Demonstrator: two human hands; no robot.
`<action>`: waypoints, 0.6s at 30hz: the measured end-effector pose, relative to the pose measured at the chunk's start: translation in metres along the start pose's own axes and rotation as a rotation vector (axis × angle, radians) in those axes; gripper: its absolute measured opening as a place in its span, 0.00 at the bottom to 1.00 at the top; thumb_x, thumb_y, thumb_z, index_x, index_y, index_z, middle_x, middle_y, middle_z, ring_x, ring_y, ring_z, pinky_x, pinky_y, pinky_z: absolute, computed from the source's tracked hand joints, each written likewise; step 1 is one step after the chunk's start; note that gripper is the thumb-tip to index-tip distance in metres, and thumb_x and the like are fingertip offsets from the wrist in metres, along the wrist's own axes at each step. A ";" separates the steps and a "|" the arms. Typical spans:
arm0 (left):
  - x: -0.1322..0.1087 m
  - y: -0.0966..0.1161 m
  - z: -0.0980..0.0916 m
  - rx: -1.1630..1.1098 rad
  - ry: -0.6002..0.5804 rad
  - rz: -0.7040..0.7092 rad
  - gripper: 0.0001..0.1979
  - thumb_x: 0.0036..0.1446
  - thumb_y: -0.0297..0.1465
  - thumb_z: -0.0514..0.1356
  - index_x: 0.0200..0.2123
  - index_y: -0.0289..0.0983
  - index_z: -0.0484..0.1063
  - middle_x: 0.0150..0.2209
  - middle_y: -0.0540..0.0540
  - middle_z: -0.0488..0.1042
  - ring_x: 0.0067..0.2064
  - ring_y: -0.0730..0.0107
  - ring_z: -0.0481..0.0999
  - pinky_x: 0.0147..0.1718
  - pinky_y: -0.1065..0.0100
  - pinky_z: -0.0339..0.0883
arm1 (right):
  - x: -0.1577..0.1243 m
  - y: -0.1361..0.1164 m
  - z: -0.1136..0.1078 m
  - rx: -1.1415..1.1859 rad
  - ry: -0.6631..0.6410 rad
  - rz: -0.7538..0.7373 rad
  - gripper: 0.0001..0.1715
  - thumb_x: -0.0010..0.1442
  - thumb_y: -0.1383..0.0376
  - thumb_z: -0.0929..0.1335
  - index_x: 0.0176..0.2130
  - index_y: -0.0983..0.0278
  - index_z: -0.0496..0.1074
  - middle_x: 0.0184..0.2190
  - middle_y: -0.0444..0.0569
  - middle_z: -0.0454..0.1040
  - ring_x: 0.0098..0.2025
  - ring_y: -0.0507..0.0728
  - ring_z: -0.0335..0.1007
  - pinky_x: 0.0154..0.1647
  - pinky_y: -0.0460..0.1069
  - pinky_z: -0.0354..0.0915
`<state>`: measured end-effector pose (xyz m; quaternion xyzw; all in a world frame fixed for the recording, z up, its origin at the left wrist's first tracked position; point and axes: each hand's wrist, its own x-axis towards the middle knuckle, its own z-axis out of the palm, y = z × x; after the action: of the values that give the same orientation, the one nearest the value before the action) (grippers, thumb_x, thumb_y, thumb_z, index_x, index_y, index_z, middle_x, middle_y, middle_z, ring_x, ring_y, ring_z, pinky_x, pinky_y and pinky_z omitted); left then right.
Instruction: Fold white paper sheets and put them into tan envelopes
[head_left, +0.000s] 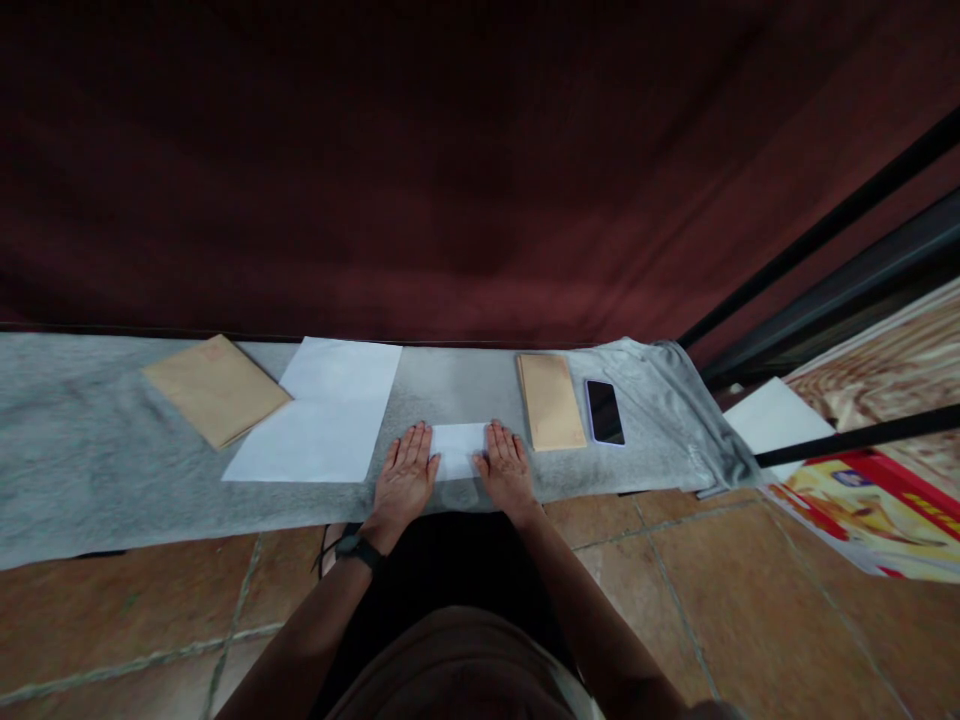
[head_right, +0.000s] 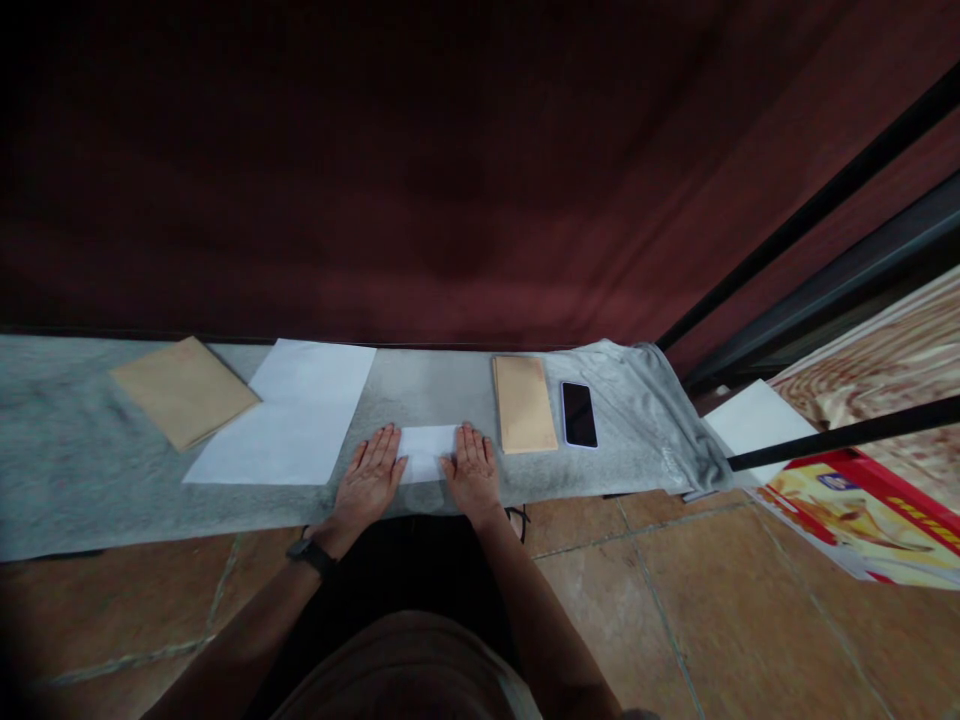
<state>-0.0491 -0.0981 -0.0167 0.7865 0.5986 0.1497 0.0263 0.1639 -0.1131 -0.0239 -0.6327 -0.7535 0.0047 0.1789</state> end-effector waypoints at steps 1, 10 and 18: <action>0.000 -0.001 0.000 0.005 0.002 -0.012 0.30 0.69 0.37 0.44 0.70 0.31 0.55 0.70 0.36 0.59 0.71 0.54 0.56 0.69 0.49 0.48 | -0.001 0.001 -0.001 -0.011 -0.001 0.005 0.35 0.73 0.57 0.59 0.71 0.71 0.52 0.70 0.60 0.57 0.71 0.65 0.53 0.70 0.61 0.50; -0.007 0.061 0.010 -0.034 0.032 0.129 0.29 0.70 0.35 0.42 0.70 0.30 0.54 0.69 0.37 0.59 0.72 0.59 0.55 0.70 0.52 0.50 | -0.007 0.004 -0.001 -0.048 -0.009 0.015 0.33 0.74 0.59 0.58 0.71 0.71 0.53 0.71 0.59 0.56 0.72 0.64 0.52 0.70 0.61 0.49; -0.007 0.066 0.010 -0.015 0.002 0.158 0.35 0.70 0.45 0.44 0.68 0.26 0.56 0.70 0.33 0.57 0.72 0.55 0.54 0.70 0.53 0.50 | -0.010 0.006 0.000 -0.047 0.019 0.022 0.32 0.73 0.61 0.58 0.71 0.69 0.53 0.70 0.57 0.58 0.71 0.63 0.53 0.70 0.61 0.50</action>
<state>0.0138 -0.1216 -0.0133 0.8310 0.5335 0.1566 0.0198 0.1714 -0.1212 -0.0278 -0.6448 -0.7448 -0.0171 0.1713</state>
